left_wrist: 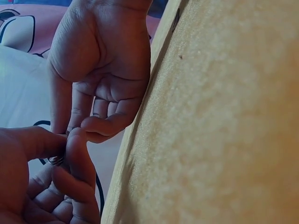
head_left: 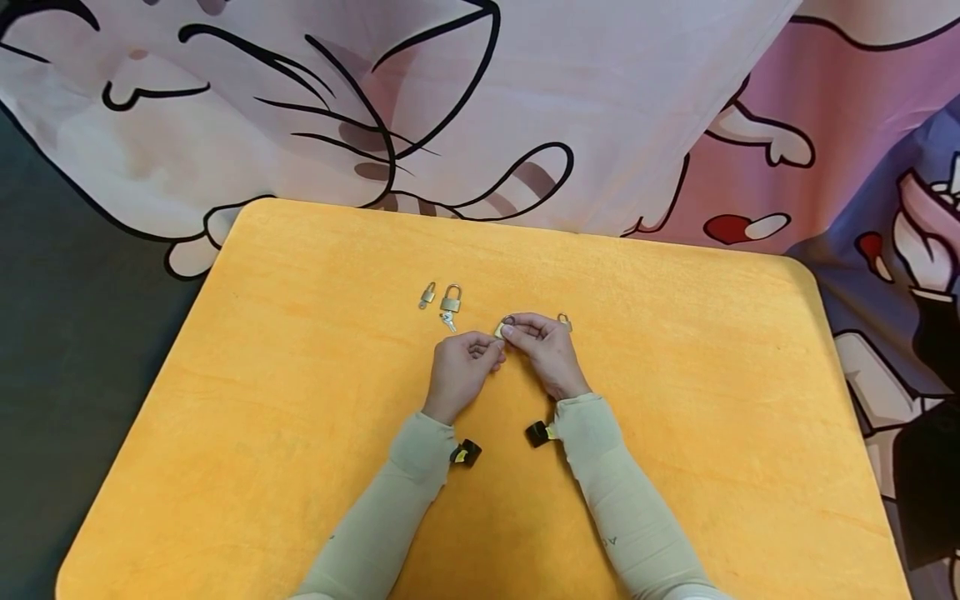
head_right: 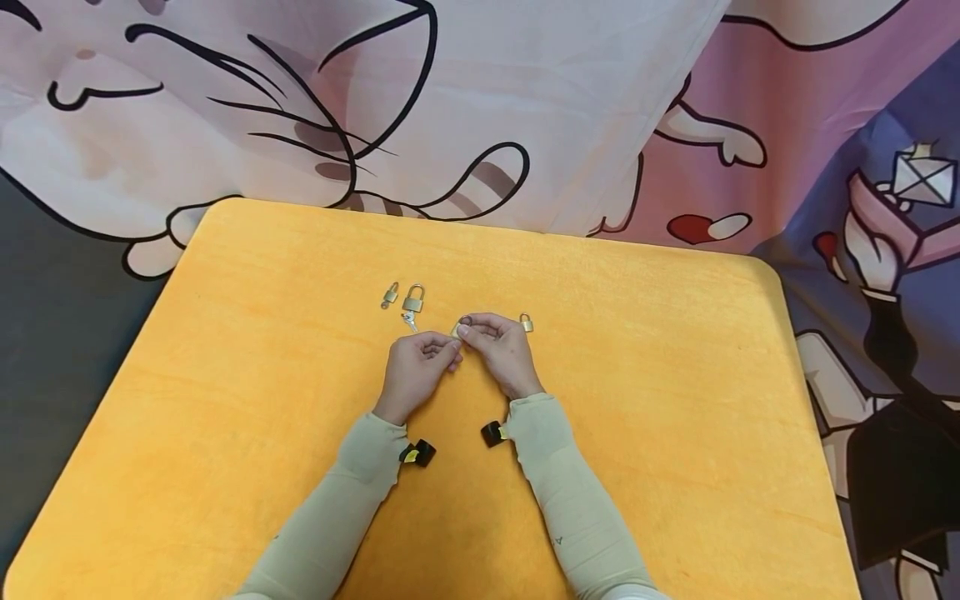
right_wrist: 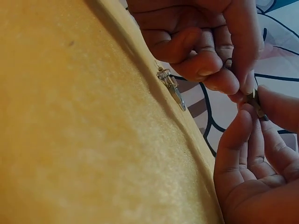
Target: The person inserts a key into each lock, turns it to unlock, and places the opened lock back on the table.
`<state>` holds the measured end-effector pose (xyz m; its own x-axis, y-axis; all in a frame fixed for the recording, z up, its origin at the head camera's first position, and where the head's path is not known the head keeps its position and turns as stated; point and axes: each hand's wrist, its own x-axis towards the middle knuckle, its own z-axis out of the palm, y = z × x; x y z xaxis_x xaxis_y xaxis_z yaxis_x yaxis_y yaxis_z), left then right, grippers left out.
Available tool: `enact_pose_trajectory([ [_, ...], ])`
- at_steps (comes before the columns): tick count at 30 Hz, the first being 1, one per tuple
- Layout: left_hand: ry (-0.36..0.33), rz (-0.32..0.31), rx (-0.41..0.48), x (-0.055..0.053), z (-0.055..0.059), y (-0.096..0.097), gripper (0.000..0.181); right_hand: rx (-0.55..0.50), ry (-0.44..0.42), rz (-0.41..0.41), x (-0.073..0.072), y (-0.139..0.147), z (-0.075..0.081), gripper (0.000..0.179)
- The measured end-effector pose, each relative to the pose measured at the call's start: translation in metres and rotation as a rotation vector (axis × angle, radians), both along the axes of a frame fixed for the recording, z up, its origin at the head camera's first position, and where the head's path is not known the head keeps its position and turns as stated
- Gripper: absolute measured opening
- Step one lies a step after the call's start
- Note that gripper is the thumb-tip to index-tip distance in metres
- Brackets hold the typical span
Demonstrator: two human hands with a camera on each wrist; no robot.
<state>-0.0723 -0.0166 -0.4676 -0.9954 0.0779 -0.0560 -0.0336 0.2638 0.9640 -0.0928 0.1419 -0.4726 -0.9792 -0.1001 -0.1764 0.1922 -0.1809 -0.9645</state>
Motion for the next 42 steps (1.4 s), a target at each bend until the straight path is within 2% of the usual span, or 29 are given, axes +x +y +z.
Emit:
enact_pose_trajectory([
  [6,0.031,-0.005,-0.031,0.0001,-0.0014,0.0004,0.015,-0.02,-0.017,0.013,-0.0005,0.0011,-0.0011,0.026],
  [16,0.103,0.005,-0.055,0.0005,-0.0029,0.0005,0.015,-0.086,-0.04,-0.014,0.0,-0.0011,-0.001,0.024],
  [33,0.157,0.016,-0.064,0.0015,-0.0018,-0.0003,0.011,-0.043,-0.01,0.005,0.0009,-0.0014,-0.0014,0.028],
  [42,0.187,0.018,-0.098,0.0016,-0.0011,-0.0007,0.01,-0.042,0.006,0.003,0.0007,-0.0021,-0.0033,0.026],
])
